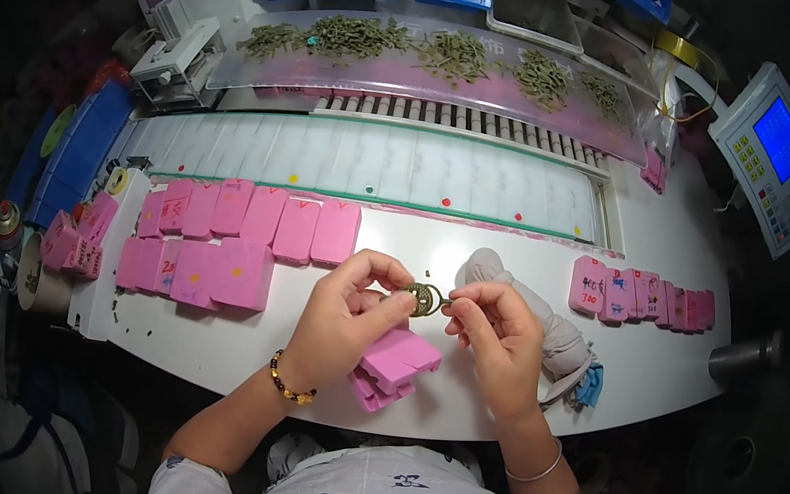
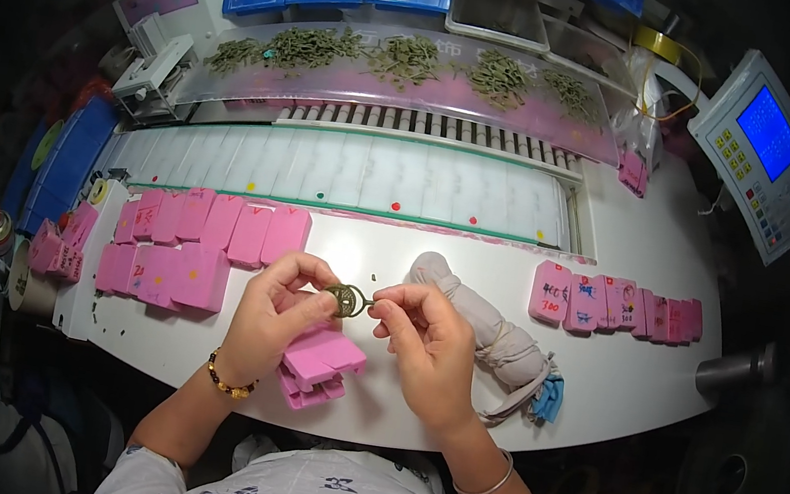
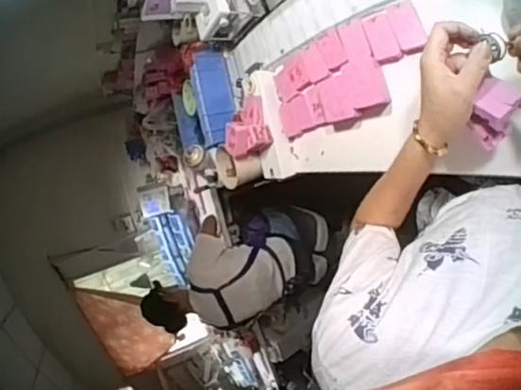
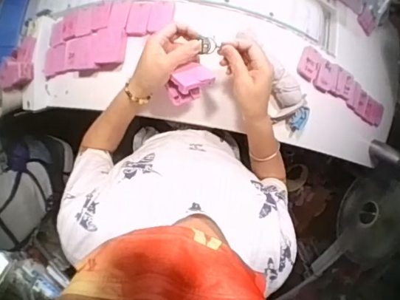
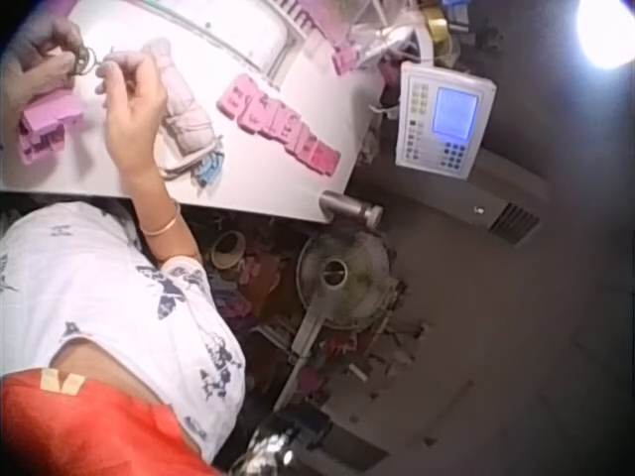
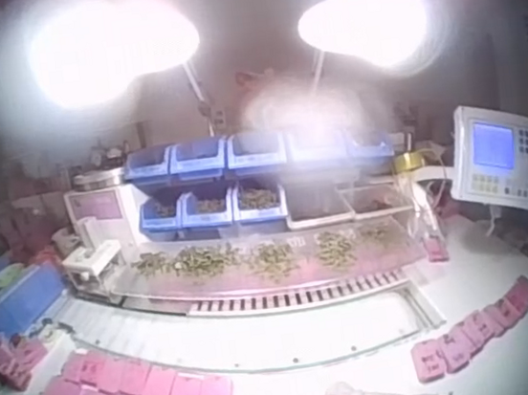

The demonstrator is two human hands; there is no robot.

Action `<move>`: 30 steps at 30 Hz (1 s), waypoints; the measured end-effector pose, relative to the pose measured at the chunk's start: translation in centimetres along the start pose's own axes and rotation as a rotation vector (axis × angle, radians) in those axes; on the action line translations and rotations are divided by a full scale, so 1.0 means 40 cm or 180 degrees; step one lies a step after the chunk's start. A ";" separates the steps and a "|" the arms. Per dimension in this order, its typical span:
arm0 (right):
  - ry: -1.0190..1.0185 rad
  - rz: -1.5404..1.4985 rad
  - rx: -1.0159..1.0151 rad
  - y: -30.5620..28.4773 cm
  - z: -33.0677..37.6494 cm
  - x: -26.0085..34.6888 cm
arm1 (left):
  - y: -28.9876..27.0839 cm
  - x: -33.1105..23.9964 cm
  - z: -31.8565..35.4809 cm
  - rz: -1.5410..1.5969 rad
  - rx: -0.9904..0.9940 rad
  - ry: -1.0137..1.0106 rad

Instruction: Placing dried botanical materials into molds and pressing them down as part of candle production.

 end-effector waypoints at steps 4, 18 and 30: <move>-0.0196 0.0350 0.0043 0.018 0.005 0.000 | 0.017 0.012 0.008 -0.0482 0.0361 0.0007; 0.1442 -0.0681 0.1161 0.034 -0.008 -0.023 | 0.008 -0.106 0.044 -0.3598 0.0855 0.3221; -0.0129 0.1562 0.0729 0.035 -0.011 0.005 | -0.538 -0.483 0.100 -0.4135 -0.2177 0.2121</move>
Point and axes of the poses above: each hand's wrist, its own z-axis away from the middle knuckle, its own y-axis out of the palm, x = y × z, the point moved 4 cm from there along -z, towards the middle knuckle, and after that the axes turned 2 degrees about y, right-handed, at the moved point
